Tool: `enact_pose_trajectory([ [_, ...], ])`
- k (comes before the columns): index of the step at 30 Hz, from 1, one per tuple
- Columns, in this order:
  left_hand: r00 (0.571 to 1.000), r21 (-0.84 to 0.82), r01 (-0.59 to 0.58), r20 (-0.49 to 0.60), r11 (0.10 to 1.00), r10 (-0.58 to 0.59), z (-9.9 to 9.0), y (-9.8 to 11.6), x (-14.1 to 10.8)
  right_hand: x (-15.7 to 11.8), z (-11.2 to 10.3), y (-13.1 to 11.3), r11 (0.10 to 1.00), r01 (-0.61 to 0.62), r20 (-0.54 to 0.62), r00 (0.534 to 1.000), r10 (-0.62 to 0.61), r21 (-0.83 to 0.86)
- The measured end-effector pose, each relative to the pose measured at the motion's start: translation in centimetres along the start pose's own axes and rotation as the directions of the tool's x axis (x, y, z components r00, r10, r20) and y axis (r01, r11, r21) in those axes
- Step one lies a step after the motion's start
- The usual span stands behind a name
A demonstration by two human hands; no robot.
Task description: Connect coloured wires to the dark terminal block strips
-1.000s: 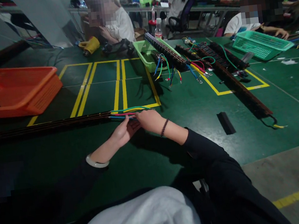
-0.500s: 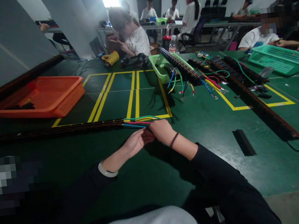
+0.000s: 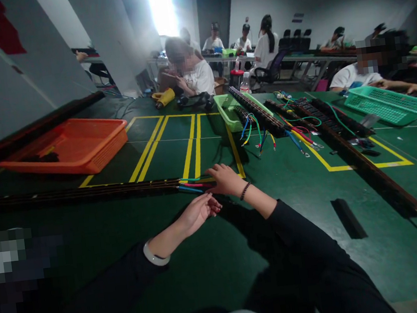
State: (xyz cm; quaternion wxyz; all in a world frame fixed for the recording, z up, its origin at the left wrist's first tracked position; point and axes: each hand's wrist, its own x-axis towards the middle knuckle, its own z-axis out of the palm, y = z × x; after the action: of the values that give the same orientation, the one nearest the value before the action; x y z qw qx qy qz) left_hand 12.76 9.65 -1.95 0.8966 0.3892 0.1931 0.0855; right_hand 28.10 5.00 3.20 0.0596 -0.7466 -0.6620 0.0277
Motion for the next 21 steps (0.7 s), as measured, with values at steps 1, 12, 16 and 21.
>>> enact_pose_trajectory([
  [1, 1.0, 0.01, -0.002, 0.002, 1.0, 0.002, 0.0, 0.0, 0.0, 0.6, 0.5, 0.1, 0.999, 0.015, 0.044, 0.999, -0.017, 0.032],
  [12, 0.994, -0.106, 0.105, 0.042, 0.989, -0.101, 0.0, 0.3, 0.0, 2.1, 0.5, -0.5, 0.998, -0.007, 0.186, 0.983, -0.005, 0.063],
  [16, 0.992, -0.134, 0.121, 0.061, 0.984, -0.113, 0.1, 0.5, 0.0, 1.6, 0.3, -1.0, 0.999, -0.037, 0.18, 0.983, 0.037, -0.004],
  [21, 0.999, -0.265, 0.051, -0.001, 0.963, -0.053, 0.1, 0.3, 0.2, 0.7, -0.1, -2.2, 0.991, -0.041, 0.114, 0.992, 0.056, -0.127],
])
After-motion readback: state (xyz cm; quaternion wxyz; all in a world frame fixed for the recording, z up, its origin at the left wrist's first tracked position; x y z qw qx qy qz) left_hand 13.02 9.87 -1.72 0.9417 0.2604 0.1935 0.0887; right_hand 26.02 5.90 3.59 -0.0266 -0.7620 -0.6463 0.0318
